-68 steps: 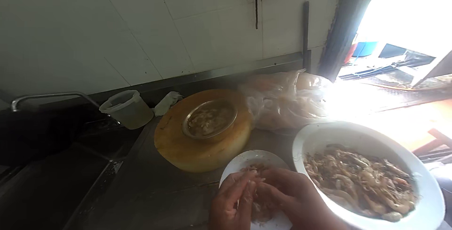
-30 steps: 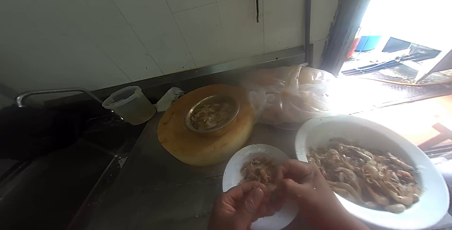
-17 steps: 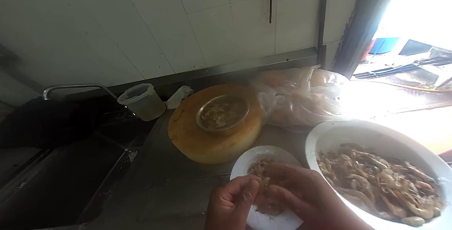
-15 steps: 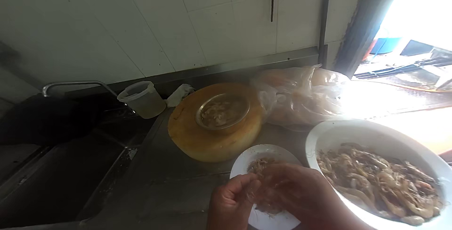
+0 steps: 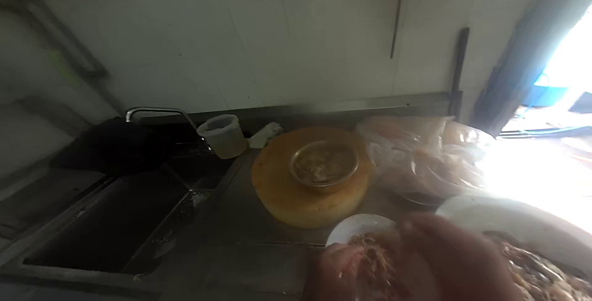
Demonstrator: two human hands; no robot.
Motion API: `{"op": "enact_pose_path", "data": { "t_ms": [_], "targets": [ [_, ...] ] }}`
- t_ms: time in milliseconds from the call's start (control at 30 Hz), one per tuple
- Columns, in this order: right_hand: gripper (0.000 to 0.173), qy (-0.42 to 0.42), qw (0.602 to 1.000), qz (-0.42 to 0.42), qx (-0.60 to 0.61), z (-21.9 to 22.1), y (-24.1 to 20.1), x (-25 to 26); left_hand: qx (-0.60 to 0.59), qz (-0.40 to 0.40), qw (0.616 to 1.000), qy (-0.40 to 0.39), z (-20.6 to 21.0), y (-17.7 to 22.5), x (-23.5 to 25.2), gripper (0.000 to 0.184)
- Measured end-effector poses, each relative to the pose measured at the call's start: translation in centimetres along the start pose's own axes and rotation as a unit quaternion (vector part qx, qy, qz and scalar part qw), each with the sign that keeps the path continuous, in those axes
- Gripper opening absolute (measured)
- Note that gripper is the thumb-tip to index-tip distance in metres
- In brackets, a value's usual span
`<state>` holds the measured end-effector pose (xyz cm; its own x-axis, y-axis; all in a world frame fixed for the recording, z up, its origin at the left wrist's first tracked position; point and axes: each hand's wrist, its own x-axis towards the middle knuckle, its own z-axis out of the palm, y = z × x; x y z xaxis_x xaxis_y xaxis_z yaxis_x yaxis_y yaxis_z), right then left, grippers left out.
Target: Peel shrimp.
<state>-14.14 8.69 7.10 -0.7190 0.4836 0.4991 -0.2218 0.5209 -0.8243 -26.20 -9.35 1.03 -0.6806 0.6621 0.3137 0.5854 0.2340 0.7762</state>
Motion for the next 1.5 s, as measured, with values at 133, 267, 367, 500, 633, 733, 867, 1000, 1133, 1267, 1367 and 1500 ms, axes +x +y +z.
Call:
{"op": "enact_pose_path", "data": {
  "t_ms": [133,267,367,500,633,733,867,1000,1133,1267,1367,1500],
  "targets": [
    [0.014,0.088,0.971,-0.132,-0.177,3.0,-2.7,8.9,0.124,0.026,0.991,0.036,1.5,-1.4,0.1,0.014],
    [0.029,-0.230,0.901,-0.049,-0.364,4.9,-2.2,15.6,0.127,0.028,0.991,-0.006,0.7,-1.8,-0.4,0.027],
    [0.015,-0.340,0.815,-0.106,-0.456,2.8,-3.6,15.0,0.096,0.027,0.995,0.026,-1.0,-2.9,-1.3,0.027],
    [0.012,-0.496,0.726,-0.012,-0.477,0.8,0.4,9.7,0.062,0.017,0.997,0.046,-2.4,-4.3,-2.1,0.025],
    [0.023,-0.525,0.747,0.060,-0.404,0.9,5.0,6.5,0.041,0.030,0.997,0.056,-1.9,-4.6,-1.8,0.024],
    [0.027,-0.551,0.744,0.086,-0.368,2.0,6.2,5.8,0.027,0.037,0.998,0.048,-1.3,-4.2,-1.6,0.024],
    [0.021,-0.549,0.765,0.068,-0.331,1.6,5.9,6.0,-0.002,0.048,0.998,0.032,-1.2,-3.6,-0.8,0.023],
    [0.016,-0.519,0.808,0.066,-0.270,0.1,3.7,6.0,-0.057,0.012,0.996,-0.070,-1.0,-2.0,0.9,0.031],
    [0.019,-0.462,0.859,-0.007,-0.219,-0.9,2.4,4.8,-0.079,0.002,0.986,-0.146,-0.3,-0.5,2.7,0.030],
    [0.019,-0.386,0.912,0.007,-0.139,-2.2,1.8,3.3,-0.155,0.004,0.972,-0.176,-0.7,0.4,3.1,0.028],
    [0.016,-0.333,0.937,0.034,-0.096,-2.8,1.7,2.1,-0.191,0.007,0.960,-0.204,-0.7,0.6,2.7,0.031],
    [0.016,-0.299,0.948,0.038,-0.097,-3.1,1.6,1.1,-0.234,0.009,0.946,-0.225,-0.6,0.8,2.6,0.026]
  ]
}}
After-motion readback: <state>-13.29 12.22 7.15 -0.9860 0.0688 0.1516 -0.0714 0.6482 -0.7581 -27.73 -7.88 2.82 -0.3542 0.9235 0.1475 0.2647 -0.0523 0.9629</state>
